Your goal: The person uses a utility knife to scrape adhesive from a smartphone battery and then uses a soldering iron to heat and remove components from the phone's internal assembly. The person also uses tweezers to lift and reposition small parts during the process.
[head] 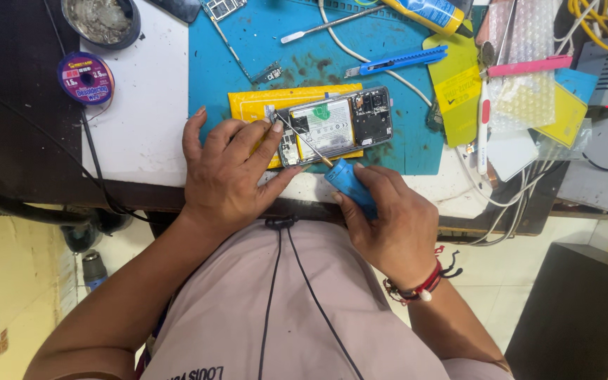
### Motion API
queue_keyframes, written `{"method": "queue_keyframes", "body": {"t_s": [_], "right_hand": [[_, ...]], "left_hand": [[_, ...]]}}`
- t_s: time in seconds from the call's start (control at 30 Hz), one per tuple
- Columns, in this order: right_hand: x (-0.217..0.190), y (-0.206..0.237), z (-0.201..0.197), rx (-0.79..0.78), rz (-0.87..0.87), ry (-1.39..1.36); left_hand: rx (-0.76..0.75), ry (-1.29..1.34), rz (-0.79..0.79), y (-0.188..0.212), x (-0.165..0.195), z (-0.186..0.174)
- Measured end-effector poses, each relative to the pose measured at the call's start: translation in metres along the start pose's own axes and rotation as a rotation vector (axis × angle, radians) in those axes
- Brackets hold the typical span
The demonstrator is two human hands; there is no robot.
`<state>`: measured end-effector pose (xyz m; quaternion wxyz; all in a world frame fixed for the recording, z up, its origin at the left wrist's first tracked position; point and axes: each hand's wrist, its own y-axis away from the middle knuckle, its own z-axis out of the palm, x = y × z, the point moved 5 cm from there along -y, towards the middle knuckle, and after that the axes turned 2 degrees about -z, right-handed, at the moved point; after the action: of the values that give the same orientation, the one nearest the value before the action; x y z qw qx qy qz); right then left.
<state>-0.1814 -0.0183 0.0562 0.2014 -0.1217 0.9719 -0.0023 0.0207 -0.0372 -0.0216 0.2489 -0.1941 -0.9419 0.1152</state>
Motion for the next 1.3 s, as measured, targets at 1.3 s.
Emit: {"method": "queue_keyframes", "body": {"t_s": [1.3], "right_hand": [[0.009, -0.034, -0.031, -0.111, -0.264, 0.257]], "left_hand": [[-0.014, 0.005, -0.029, -0.003, 0.002, 0.0]]}}
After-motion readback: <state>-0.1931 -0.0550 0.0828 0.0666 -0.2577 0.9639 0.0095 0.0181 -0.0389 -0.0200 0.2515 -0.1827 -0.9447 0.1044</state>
